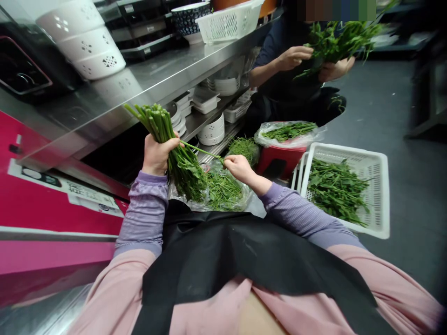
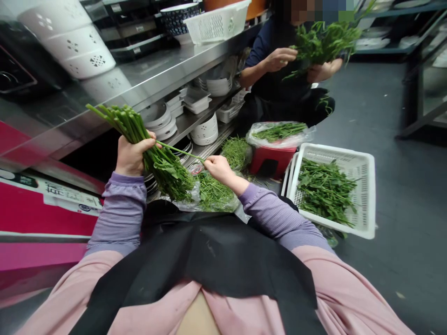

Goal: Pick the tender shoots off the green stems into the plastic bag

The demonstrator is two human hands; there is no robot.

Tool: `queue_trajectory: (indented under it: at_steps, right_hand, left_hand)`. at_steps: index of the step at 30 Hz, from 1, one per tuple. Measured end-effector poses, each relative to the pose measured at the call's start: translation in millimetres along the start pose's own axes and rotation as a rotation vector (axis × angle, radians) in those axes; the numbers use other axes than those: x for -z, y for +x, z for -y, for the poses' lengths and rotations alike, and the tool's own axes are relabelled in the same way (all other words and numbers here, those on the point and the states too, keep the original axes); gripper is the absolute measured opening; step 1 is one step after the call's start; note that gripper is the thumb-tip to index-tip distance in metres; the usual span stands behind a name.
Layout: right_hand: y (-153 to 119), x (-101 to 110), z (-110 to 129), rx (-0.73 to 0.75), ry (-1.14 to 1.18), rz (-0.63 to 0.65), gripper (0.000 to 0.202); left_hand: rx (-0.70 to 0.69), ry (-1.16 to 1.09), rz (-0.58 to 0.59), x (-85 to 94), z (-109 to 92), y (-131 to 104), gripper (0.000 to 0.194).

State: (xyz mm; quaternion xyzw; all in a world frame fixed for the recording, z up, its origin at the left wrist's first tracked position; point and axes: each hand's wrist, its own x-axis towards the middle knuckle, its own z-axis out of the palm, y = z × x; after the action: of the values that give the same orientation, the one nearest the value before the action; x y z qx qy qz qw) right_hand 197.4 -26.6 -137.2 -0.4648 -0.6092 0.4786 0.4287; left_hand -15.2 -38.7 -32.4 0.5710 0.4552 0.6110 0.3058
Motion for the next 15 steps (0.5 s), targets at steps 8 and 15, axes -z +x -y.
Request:
queue_trajectory:
  at_steps: [8,15]
  right_hand:
    - [15,13,-25,-0.441,0.688,-0.173,0.011]
    - [-5,1,33,-0.359,0.551,0.553,0.016]
  left_hand:
    - [0.047,-0.085,0.106,-2.9,0,-11,0.017]
    - [0.164,-0.094,0.207,-12.2,8,-12,0.024]
